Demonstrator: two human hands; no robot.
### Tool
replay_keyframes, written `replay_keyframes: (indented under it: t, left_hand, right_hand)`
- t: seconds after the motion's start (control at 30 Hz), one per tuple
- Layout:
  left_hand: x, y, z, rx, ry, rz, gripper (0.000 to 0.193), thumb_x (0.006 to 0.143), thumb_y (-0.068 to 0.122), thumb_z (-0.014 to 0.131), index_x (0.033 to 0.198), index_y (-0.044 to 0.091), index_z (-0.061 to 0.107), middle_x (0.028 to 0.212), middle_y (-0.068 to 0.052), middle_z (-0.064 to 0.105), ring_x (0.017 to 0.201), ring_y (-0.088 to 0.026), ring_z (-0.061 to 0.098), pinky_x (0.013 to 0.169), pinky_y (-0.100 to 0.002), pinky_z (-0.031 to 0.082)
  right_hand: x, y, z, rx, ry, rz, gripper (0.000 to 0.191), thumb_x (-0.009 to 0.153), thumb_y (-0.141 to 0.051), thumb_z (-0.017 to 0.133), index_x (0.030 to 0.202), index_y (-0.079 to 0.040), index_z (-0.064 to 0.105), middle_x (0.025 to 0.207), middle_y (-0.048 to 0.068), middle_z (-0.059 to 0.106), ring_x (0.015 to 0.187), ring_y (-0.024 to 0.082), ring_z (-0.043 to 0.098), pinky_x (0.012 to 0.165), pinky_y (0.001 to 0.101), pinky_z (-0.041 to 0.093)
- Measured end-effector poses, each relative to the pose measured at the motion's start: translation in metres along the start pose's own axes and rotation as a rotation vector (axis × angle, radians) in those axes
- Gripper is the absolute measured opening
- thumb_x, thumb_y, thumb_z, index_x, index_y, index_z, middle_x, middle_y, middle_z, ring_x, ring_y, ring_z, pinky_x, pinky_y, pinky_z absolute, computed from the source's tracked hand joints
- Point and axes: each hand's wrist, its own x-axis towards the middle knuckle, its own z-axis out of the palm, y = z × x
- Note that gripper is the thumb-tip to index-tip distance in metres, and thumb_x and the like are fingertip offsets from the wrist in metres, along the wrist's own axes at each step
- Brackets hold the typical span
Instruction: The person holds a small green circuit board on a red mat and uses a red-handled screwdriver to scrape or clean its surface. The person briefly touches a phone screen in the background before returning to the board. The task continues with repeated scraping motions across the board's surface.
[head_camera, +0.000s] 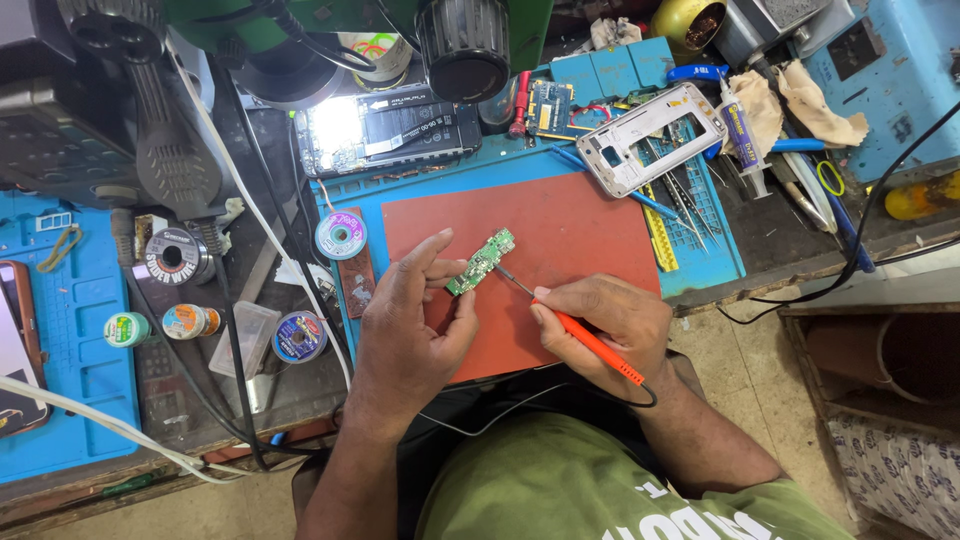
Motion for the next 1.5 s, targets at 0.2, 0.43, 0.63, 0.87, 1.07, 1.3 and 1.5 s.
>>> replay_keyframes:
  t: [0.2,0.43,0.63,0.87,1.07,1.3,1.5]
  left_hand:
    - [0.0,0.0004,-0.0003,-0.003,-0.004,-0.013,0.063,0.084,0.004,0.077,0.141,0.006,0.052,0.111,-0.009,0.073,0.096,-0.018,0.073,0.08,-0.031,0.059]
    - [-0.0006,0.0005,-0.0004,-0.004,0.002,-0.012,0.063,0.084,0.004,0.077,0.142,0.006,0.052,0.111,-0.01,0.073,0.097,-0.019,0.073,0.081,-0.032,0.059]
    - [-0.0002,-0.0001,0.0002,-0.008,0.007,-0.013,0.063,0.084,0.003,0.077,0.141,0.006,0.052,0.112,-0.01,0.073,0.097,-0.02,0.073,0.081,-0.032,0.059]
    - [0.0005,-0.001,0.0002,-0.007,0.006,-0.007,0.063,0.084,0.003,0.077,0.141,0.006,0.052,0.112,-0.01,0.074,0.096,-0.019,0.073,0.081,-0.032,0.059]
    - [0.001,-0.0017,0.0007,-0.003,0.007,-0.001,0.063,0.084,0.003,0.077,0.141,0.006,0.052,0.111,-0.01,0.074,0.096,-0.019,0.073,0.08,-0.032,0.058]
    - [0.0011,-0.0019,0.0005,-0.006,0.013,0.013,0.063,0.084,0.003,0.077,0.142,0.006,0.052,0.111,-0.01,0.074,0.097,-0.019,0.073,0.08,-0.032,0.059]
    - [0.0012,-0.0008,0.0006,0.002,0.01,0.004,0.062,0.084,0.003,0.078,0.141,0.006,0.052,0.111,-0.01,0.074,0.096,-0.019,0.074,0.079,-0.032,0.058]
  right_hand:
    - [-0.0002,0.0005,0.0001,-0.004,-0.005,-0.001,0.016,0.083,-0.001,0.081,0.098,-0.001,0.074,0.082,0.009,0.074,0.07,0.018,0.072,0.064,0.0282,0.056]
    - [-0.0003,0.0016,0.0003,-0.004,-0.005,-0.025,0.017,0.083,-0.001,0.082,0.099,-0.001,0.074,0.083,0.009,0.074,0.07,0.018,0.072,0.064,0.0285,0.056]
    - [-0.0008,0.0016,0.0005,-0.012,0.021,0.012,0.017,0.084,-0.003,0.082,0.099,-0.001,0.074,0.082,0.009,0.074,0.069,0.018,0.071,0.063,0.0277,0.055]
    - [-0.0016,0.004,0.0017,-0.003,0.03,0.003,0.016,0.085,-0.003,0.082,0.099,-0.001,0.074,0.082,0.009,0.073,0.069,0.017,0.071,0.063,0.027,0.055]
    - [-0.0021,0.005,0.001,-0.003,0.027,0.013,0.016,0.085,-0.003,0.082,0.099,-0.002,0.074,0.082,0.008,0.074,0.068,0.016,0.071,0.062,0.0263,0.055]
    - [-0.0025,0.0051,0.0005,0.006,0.015,-0.009,0.016,0.083,-0.001,0.081,0.098,-0.002,0.074,0.084,0.009,0.074,0.07,0.017,0.072,0.064,0.0282,0.057]
    - [-0.0012,0.01,0.0011,0.016,-0.064,-0.152,0.021,0.081,-0.003,0.083,0.099,-0.002,0.074,0.09,0.009,0.075,0.078,0.021,0.074,0.068,0.0301,0.059]
